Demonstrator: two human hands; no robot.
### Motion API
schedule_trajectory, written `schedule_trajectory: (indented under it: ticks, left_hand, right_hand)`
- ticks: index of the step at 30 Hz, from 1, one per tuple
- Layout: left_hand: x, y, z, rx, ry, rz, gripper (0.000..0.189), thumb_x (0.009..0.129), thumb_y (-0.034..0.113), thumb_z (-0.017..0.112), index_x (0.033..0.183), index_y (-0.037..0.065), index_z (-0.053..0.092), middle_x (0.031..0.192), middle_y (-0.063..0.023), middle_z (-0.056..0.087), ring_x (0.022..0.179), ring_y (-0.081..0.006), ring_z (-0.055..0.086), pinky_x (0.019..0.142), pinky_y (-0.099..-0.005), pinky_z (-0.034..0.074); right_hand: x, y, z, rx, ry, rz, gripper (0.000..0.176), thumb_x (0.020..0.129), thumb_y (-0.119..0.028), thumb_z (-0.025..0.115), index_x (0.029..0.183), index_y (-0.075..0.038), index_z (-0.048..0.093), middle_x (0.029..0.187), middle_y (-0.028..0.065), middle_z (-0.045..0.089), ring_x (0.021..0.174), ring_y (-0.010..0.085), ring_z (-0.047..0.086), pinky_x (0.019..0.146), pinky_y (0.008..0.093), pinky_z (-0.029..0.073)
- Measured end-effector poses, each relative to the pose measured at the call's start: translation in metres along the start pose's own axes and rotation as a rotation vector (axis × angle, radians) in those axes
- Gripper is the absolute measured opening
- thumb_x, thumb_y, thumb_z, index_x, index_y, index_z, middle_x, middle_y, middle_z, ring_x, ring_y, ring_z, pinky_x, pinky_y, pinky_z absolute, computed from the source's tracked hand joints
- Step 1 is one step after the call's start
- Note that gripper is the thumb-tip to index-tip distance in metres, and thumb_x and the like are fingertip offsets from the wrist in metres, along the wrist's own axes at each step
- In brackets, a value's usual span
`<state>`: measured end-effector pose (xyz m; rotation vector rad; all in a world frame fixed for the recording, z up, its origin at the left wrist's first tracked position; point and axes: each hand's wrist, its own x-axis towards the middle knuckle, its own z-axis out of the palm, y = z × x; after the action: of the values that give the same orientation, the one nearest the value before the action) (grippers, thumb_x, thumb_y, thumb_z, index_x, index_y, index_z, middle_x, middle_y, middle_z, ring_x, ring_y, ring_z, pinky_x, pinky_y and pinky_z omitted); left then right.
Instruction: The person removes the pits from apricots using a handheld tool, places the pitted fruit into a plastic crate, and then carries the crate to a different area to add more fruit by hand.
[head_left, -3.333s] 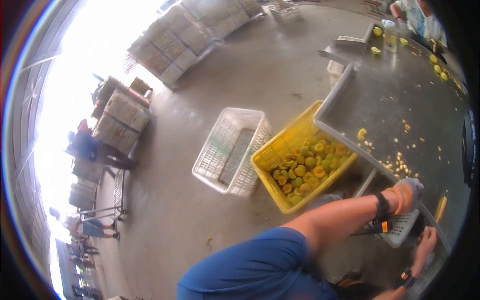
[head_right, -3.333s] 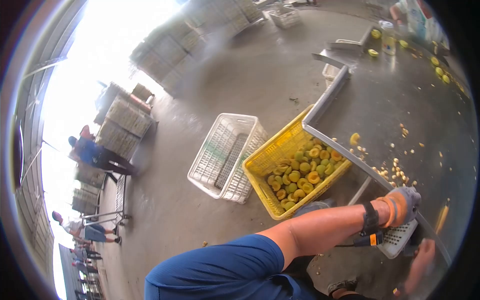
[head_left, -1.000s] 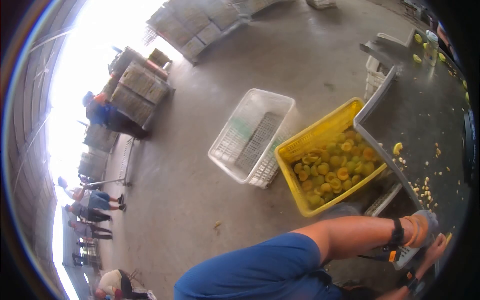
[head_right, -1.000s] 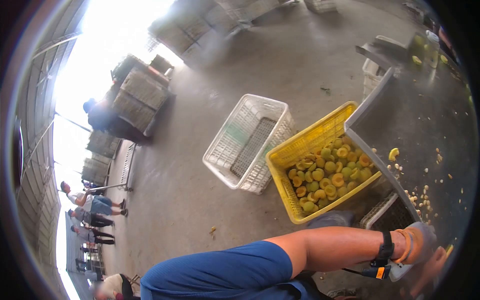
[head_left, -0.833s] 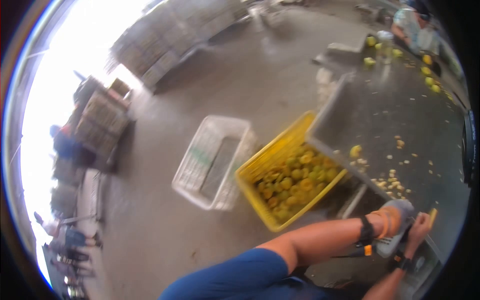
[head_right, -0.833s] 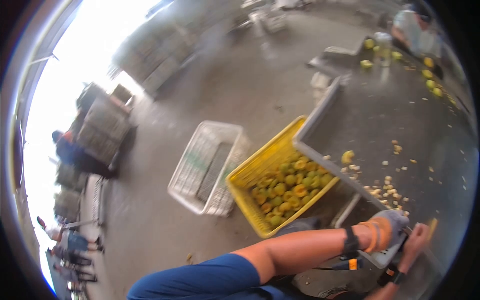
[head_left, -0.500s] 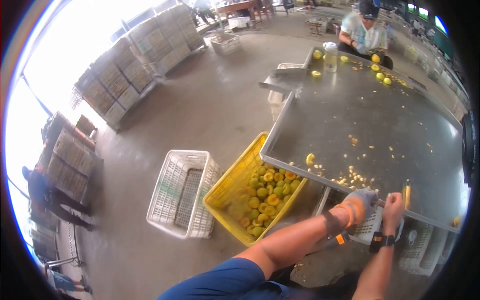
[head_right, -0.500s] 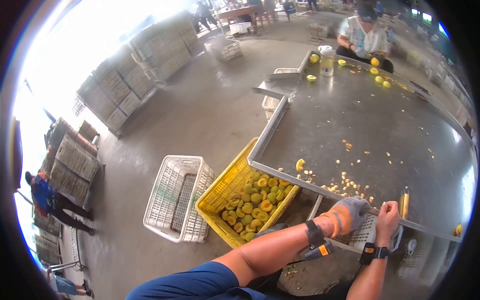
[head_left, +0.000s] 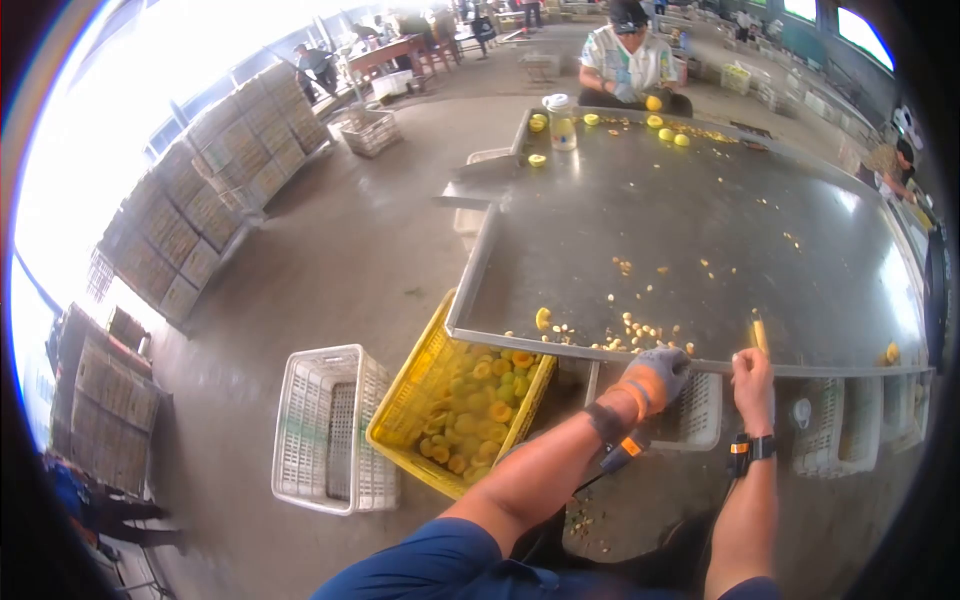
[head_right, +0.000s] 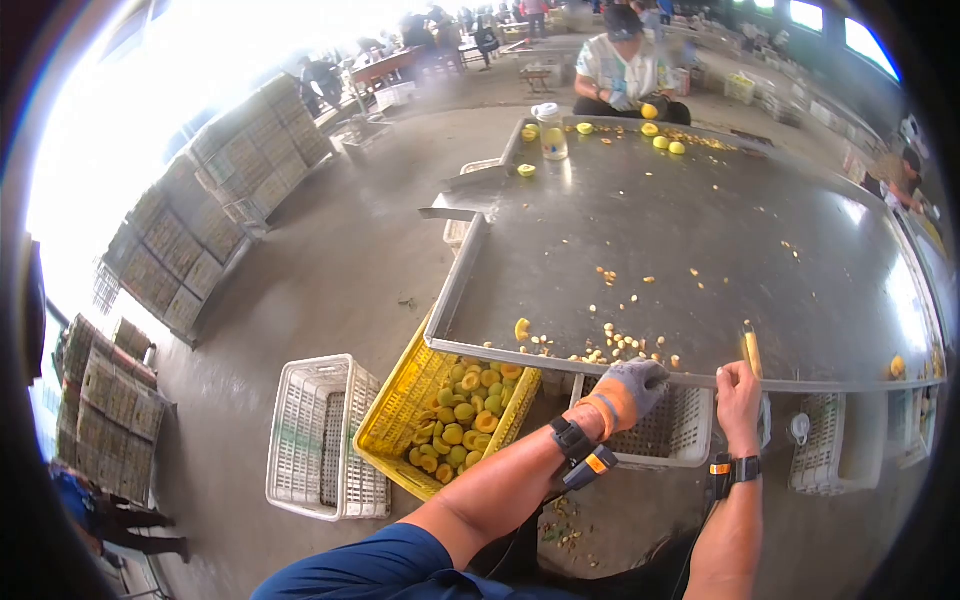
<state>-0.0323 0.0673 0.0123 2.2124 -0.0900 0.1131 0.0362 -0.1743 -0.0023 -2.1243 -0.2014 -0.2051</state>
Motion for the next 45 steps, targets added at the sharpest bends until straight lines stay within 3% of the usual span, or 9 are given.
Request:
schedule_trajectory:
  ticks: [5, 17, 26, 28, 29, 32, 35, 40, 45]
  left_hand:
    - [0.004, 0.005, 0.011, 0.034, 0.012, 0.041, 0.025, 0.097, 0.022, 0.072, 0.116, 0.006, 0.078, 0.112, -0.0193, 0.076, 0.107, -0.0395, 0.073, 0.096, -0.0443, 0.058]
    - [0.011, 0.007, 0.032, 0.001, 0.008, 0.075, 0.027, 0.096, 0.021, 0.074, 0.118, 0.006, 0.079, 0.112, -0.0198, 0.077, 0.105, -0.0384, 0.075, 0.093, -0.0421, 0.059]
    - [0.02, 0.015, 0.04, 0.05, -0.069, 0.047, 0.026, 0.097, 0.016, 0.072, 0.121, 0.006, 0.078, 0.116, -0.0185, 0.079, 0.109, -0.0351, 0.075, 0.097, -0.0403, 0.058]
    - [0.023, 0.011, 0.048, 0.044, -0.068, 0.056, 0.026, 0.096, 0.02, 0.072, 0.117, 0.008, 0.079, 0.115, -0.0199, 0.077, 0.11, -0.0389, 0.073, 0.098, -0.0453, 0.057]
    - [0.024, 0.011, 0.05, 0.042, -0.066, 0.062, 0.026, 0.095, 0.022, 0.071, 0.116, 0.009, 0.079, 0.114, -0.0206, 0.077, 0.11, -0.0409, 0.072, 0.099, -0.0478, 0.057]
    - [0.026, 0.01, 0.054, 0.093, -0.089, 0.096, 0.027, 0.097, 0.015, 0.071, 0.121, 0.008, 0.079, 0.117, -0.0171, 0.079, 0.11, -0.0347, 0.075, 0.098, -0.0408, 0.058]
    - [0.026, 0.01, 0.056, 0.103, -0.083, 0.09, 0.027, 0.097, 0.015, 0.07, 0.122, 0.009, 0.079, 0.118, -0.0162, 0.079, 0.111, -0.0342, 0.075, 0.098, -0.0406, 0.058]
    - [0.024, 0.018, 0.05, 0.089, -0.08, 0.058, 0.027, 0.096, 0.013, 0.07, 0.122, 0.008, 0.079, 0.117, -0.0163, 0.079, 0.111, -0.0341, 0.075, 0.098, -0.0397, 0.057]
    - [0.016, 0.025, 0.05, 0.152, -0.062, 0.106, 0.027, 0.097, 0.012, 0.07, 0.122, 0.006, 0.079, 0.117, -0.017, 0.079, 0.111, -0.0332, 0.075, 0.099, -0.0387, 0.057]
  right_hand:
    - [-0.011, -0.005, -0.028, 0.037, -0.004, 0.114, 0.021, 0.103, -0.019, 0.066, 0.098, 0.001, 0.066, 0.077, 0.0054, 0.064, 0.062, 0.0142, 0.06, 0.061, 0.034, 0.05]
    - [-0.029, 0.02, -0.055, 0.048, 0.017, 0.125, 0.018, 0.102, -0.02, 0.069, 0.098, -0.002, 0.069, 0.074, 0.0039, 0.066, 0.063, 0.0137, 0.065, 0.06, 0.0328, 0.05]
    - [-0.025, 0.016, -0.064, 0.119, 0.003, 0.113, 0.018, 0.102, -0.018, 0.07, 0.095, -0.002, 0.067, 0.073, 0.0014, 0.066, 0.061, 0.0094, 0.058, 0.058, 0.0307, 0.047]
    - [-0.024, 0.013, -0.065, 0.128, -0.006, 0.11, 0.018, 0.102, -0.017, 0.071, 0.095, 0.0, 0.066, 0.073, 0.0017, 0.066, 0.061, 0.009, 0.057, 0.059, 0.0304, 0.047]
    - [-0.024, 0.014, -0.065, 0.123, -0.002, 0.101, 0.018, 0.102, -0.017, 0.071, 0.095, 0.0, 0.066, 0.074, 0.0021, 0.066, 0.062, 0.0093, 0.057, 0.06, 0.0307, 0.047]
    - [-0.026, 0.002, -0.067, 0.127, -0.027, 0.158, 0.019, 0.101, -0.016, 0.071, 0.095, 0.001, 0.067, 0.077, 0.0042, 0.068, 0.067, 0.0117, 0.061, 0.064, 0.0326, 0.05]
    - [-0.029, -0.003, -0.067, 0.077, -0.001, 0.137, 0.018, 0.101, -0.016, 0.071, 0.096, 0.001, 0.067, 0.077, 0.0051, 0.068, 0.07, 0.013, 0.063, 0.066, 0.0335, 0.051]
    - [-0.033, -0.008, -0.07, 0.049, 0.0, 0.123, 0.021, 0.099, -0.018, 0.072, 0.098, 0.002, 0.068, 0.08, 0.0114, 0.072, 0.074, 0.0218, 0.069, 0.072, 0.037, 0.054]
    - [-0.043, -0.019, -0.079, 0.044, 0.019, 0.086, 0.022, 0.1, -0.019, 0.071, 0.099, 0.003, 0.069, 0.081, 0.0119, 0.072, 0.074, 0.022, 0.07, 0.072, 0.0372, 0.054]
